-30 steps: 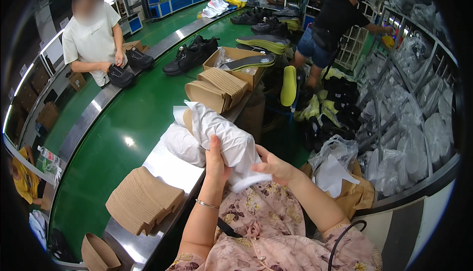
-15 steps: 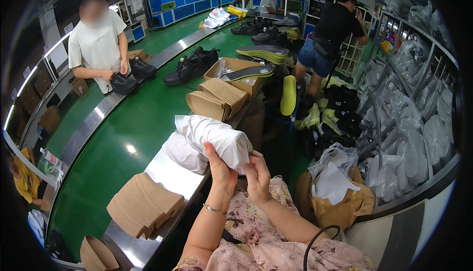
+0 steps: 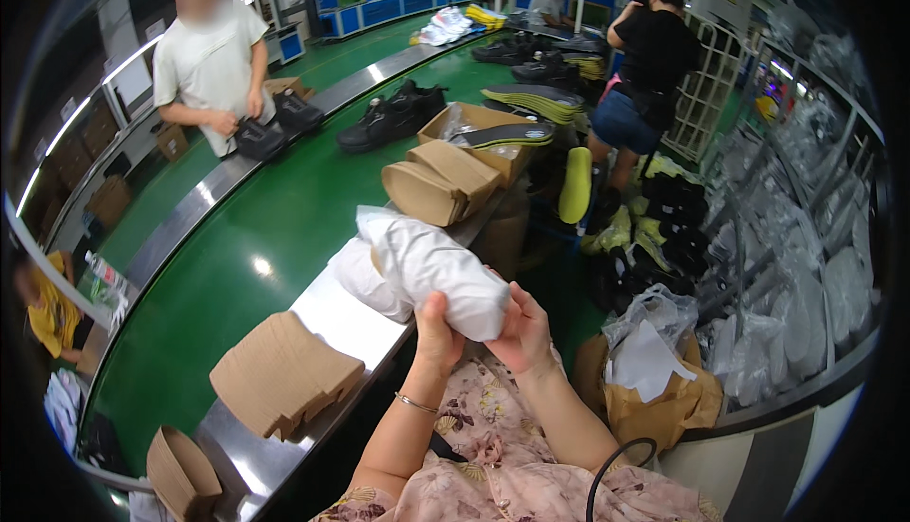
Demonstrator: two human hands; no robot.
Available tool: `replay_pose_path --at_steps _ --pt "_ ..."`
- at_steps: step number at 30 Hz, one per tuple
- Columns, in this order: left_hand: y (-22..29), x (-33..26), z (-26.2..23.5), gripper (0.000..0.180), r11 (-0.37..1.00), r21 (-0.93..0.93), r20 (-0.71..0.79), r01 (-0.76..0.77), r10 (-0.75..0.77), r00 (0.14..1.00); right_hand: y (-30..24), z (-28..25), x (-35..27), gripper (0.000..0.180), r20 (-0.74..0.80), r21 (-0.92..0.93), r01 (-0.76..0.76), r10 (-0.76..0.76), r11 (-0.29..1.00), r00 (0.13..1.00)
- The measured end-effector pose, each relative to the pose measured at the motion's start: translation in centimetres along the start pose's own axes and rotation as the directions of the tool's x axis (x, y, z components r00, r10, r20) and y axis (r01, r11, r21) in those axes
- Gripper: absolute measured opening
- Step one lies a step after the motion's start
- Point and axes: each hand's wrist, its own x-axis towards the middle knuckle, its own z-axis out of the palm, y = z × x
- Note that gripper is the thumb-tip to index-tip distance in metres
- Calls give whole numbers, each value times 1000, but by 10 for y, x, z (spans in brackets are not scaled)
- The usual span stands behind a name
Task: The person wraps shoe lasts in white paper and inserts them into black sneakers on a green conveyor belt.
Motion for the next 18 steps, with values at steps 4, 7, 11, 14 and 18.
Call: replay_pose_path --at_steps 4,7,11,14,18 --pt "6 -12 -5 80 979 160 -9 -126 129 992 7 -13 10 36 -20 -131 -35 32 991 999" --pt "13 -13 -9 79 952 219 -49 -216 232 971 27 -27 21 36 -222 -439 94 -209 894 953" --pt "28 -17 -14 80 959 151 -149 -238 260 954 24 -2 12 77 248 -728 432 -383 532 890" --pt "21 -11 -17 97 949 270 -118 -159 197 973 33 15 11 91 397 -858 466 -297 215 868" --pt "32 1 -7 89 831 460 -117 -313 406 906 22 9 13 77 551 -832 504 -456 -233 699"
